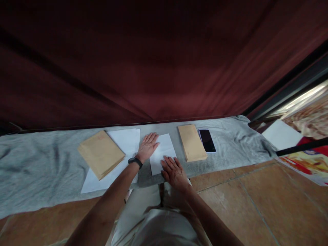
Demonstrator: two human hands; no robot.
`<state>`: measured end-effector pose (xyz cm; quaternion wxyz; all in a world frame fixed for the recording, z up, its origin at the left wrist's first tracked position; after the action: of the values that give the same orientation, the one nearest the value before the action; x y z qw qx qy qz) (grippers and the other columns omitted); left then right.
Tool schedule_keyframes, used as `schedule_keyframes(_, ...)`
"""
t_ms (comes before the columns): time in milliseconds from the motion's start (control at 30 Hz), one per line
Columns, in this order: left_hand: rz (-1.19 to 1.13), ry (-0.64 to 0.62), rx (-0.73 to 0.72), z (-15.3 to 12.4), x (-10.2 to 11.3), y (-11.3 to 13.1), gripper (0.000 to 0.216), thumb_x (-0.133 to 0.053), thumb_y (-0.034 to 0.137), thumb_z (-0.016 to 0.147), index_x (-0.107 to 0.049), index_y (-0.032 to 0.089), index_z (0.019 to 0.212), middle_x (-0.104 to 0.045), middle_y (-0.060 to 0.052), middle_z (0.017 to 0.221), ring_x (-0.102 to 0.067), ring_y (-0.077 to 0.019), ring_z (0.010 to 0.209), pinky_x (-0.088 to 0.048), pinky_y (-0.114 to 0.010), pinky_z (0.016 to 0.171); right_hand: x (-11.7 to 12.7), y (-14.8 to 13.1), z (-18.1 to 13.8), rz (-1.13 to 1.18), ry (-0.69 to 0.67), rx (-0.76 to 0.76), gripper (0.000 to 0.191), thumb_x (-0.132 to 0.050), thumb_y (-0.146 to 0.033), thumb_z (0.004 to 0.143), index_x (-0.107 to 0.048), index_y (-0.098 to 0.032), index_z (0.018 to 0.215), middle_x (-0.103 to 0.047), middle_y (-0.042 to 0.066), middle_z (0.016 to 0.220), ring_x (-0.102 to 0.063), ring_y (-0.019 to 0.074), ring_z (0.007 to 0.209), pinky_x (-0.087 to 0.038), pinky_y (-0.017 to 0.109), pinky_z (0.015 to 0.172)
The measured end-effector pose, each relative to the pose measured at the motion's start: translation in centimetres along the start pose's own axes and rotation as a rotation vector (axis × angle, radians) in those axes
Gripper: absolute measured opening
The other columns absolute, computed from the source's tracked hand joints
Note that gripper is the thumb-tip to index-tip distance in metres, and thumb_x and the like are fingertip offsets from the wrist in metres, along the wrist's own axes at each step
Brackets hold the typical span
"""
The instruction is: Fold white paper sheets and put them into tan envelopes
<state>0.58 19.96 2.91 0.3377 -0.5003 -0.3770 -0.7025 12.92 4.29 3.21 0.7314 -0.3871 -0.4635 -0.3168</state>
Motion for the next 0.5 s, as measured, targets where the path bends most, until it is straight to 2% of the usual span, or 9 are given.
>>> schedule_keyframes(100, -0.013, 0.024, 0.044, -2.1, 0.6, 1.6, 0.055, -0.028, 0.036, 0.104, -0.045, 0.009, 0.15, -0.042, -0.016, 0.159, -0.034, -0.0256, 0.151, -0.027, -0.047, 0.126, 0.0, 0.2, 0.0, 0.025, 0.0, -0.008, 0.047, -0.05, -0.033, 0.104, -0.048, -0.021, 0.149, -0.047, 0.009, 0.156, -0.044, 0.024, 0.144, -0.03, 0.048, 0.123)
schedule_keyframes(233, -0.049, -0.039, -0.055, -7.4, 0.2, 5.8, 0.054, -0.033, 0.039, 0.104, -0.046, 0.013, 0.15, -0.044, -0.013, 0.159, -0.035, -0.0243, 0.15, -0.03, -0.046, 0.125, 0.0, 0.7, 0.0, 0.06, 0.007, -0.036, 0.046, -0.045, -0.028, 0.104, -0.049, -0.02, 0.149, -0.052, 0.009, 0.153, -0.047, 0.0218, 0.142, -0.032, 0.045, 0.122)
schedule_keyframes(333, -0.025, -0.049, -0.039, -10.6, 0.2, 7.1, 0.057, -0.036, 0.041, 0.103, -0.043, 0.013, 0.152, -0.041, -0.014, 0.16, -0.033, -0.0258, 0.151, -0.03, -0.048, 0.125, -0.1, 1.0, 0.3, 0.088, 0.018, -0.062, 0.043, -0.042, -0.028, 0.105, -0.053, -0.019, 0.146, -0.055, 0.008, 0.15, -0.05, 0.0205, 0.14, -0.032, 0.044, 0.122)
schedule_keyframes(400, -0.013, -0.041, -0.011, -11.4, 0.4, 7.2, 0.057, -0.037, 0.04, 0.103, -0.041, 0.012, 0.153, -0.039, -0.015, 0.161, -0.032, -0.0264, 0.152, -0.03, -0.048, 0.124, 0.0, 1.1, 0.9, 0.095, 0.034, -0.066, 0.043, -0.042, -0.029, 0.106, -0.054, -0.019, 0.146, -0.056, 0.008, 0.149, -0.05, 0.0205, 0.139, -0.033, 0.044, 0.122)
schedule_keyframes(500, -0.003, -0.052, 0.024, -10.9, 0.3, 6.8, 0.057, -0.037, 0.036, 0.102, -0.041, 0.011, 0.153, -0.039, -0.016, 0.161, -0.031, -0.0273, 0.152, -0.031, -0.049, 0.123, 0.0, 0.9, 2.5, 0.078, 0.05, -0.048, 0.045, -0.042, -0.029, 0.105, -0.052, -0.018, 0.148, -0.055, 0.01, 0.15, -0.048, 0.0211, 0.141, -0.034, 0.043, 0.121)
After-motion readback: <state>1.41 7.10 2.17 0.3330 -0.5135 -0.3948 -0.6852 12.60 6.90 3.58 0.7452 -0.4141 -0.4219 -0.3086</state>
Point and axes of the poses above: each hand's wrist, its own z-axis towards the middle knuckle, its own x-axis out of the back of the hand, y = z × x, the point moved 9 cm from there along z, towards the middle knuckle
